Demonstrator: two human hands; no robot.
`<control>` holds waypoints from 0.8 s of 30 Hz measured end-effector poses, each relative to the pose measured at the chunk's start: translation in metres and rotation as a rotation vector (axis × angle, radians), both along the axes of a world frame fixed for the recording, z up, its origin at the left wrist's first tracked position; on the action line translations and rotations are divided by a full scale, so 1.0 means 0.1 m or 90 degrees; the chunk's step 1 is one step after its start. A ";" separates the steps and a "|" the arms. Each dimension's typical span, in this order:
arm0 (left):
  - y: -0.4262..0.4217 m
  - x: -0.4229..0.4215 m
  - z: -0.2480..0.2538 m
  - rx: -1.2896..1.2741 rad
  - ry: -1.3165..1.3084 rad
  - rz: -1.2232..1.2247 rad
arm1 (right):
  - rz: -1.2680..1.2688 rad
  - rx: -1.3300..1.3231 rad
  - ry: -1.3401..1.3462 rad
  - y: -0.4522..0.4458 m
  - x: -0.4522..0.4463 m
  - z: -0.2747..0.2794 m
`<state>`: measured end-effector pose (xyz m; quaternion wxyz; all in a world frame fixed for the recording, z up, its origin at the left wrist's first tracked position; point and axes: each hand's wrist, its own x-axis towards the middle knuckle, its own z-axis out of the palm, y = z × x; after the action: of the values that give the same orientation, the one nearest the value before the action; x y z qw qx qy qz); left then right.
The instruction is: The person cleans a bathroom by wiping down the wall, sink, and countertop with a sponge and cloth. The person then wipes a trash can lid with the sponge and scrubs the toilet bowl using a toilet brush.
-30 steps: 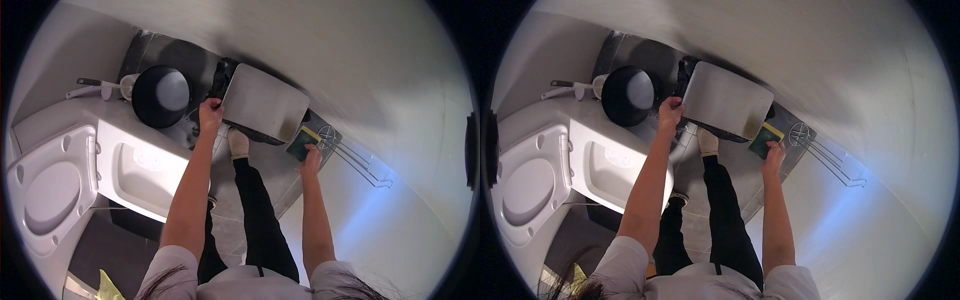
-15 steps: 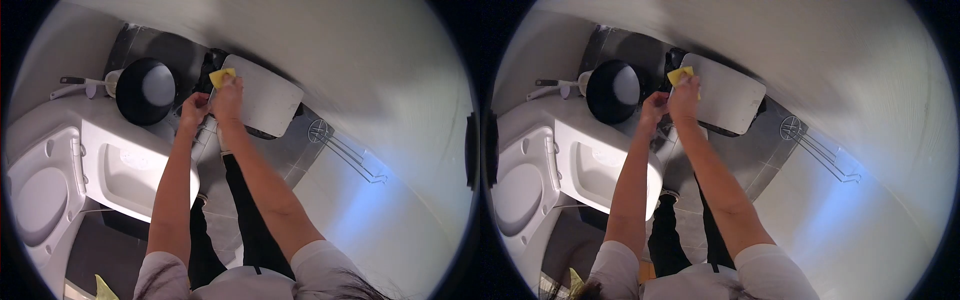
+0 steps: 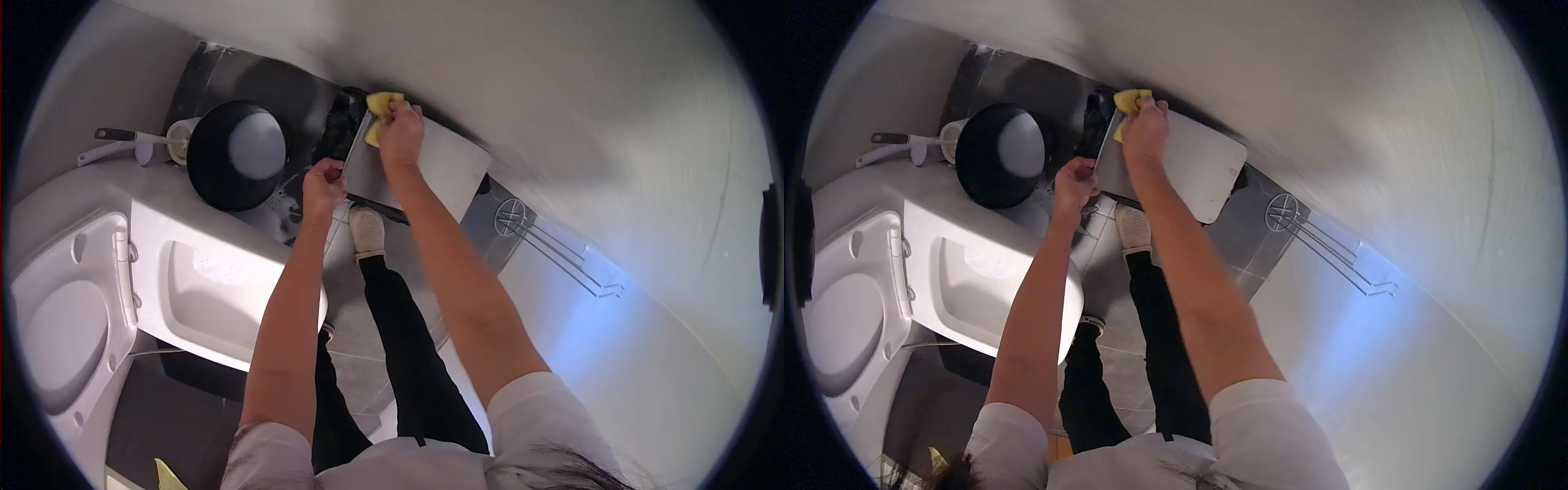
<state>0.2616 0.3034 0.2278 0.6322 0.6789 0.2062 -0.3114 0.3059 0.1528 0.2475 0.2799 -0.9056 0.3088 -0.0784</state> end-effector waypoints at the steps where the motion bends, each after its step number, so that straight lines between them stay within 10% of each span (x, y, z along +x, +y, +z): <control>1: -0.03 0.01 0.01 -0.004 -0.001 -0.002 | 0.050 -0.095 0.008 -0.22 -0.16 -0.11; 8: -0.02 -0.05 -0.12 0.007 -0.014 0.012 | -0.183 -0.157 0.276 -1.38 -1.52 -0.37; 11: 0.03 0.00 -0.19 0.040 -0.054 -0.007 | -0.271 -0.318 0.103 -0.98 -1.55 -0.50; 16: 0.04 -0.08 -0.27 0.103 -0.108 -0.024 | -0.335 0.024 0.150 -1.76 -2.23 -0.36; 19: -0.01 -0.07 -0.22 0.095 -0.106 -0.006 | -0.340 -0.057 -0.032 -1.42 -1.80 0.55; 21: 0.01 -0.05 -0.07 0.084 -0.030 -0.017 | -0.124 -0.173 -0.096 -1.01 -1.44 0.73; 22: 0.01 -0.07 0.01 0.085 -0.033 -0.016 | -0.081 0.029 -0.114 -0.88 -1.40 0.54; 24: 0.01 -0.07 0.12 0.023 0.049 0.073 | 0.315 -0.357 -0.024 -0.53 -1.39 -0.08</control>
<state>0.2545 0.3043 0.2402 0.6282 0.6648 0.2745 -0.2966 0.1671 0.0996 0.2393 0.0369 -0.9927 0.0422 -0.1071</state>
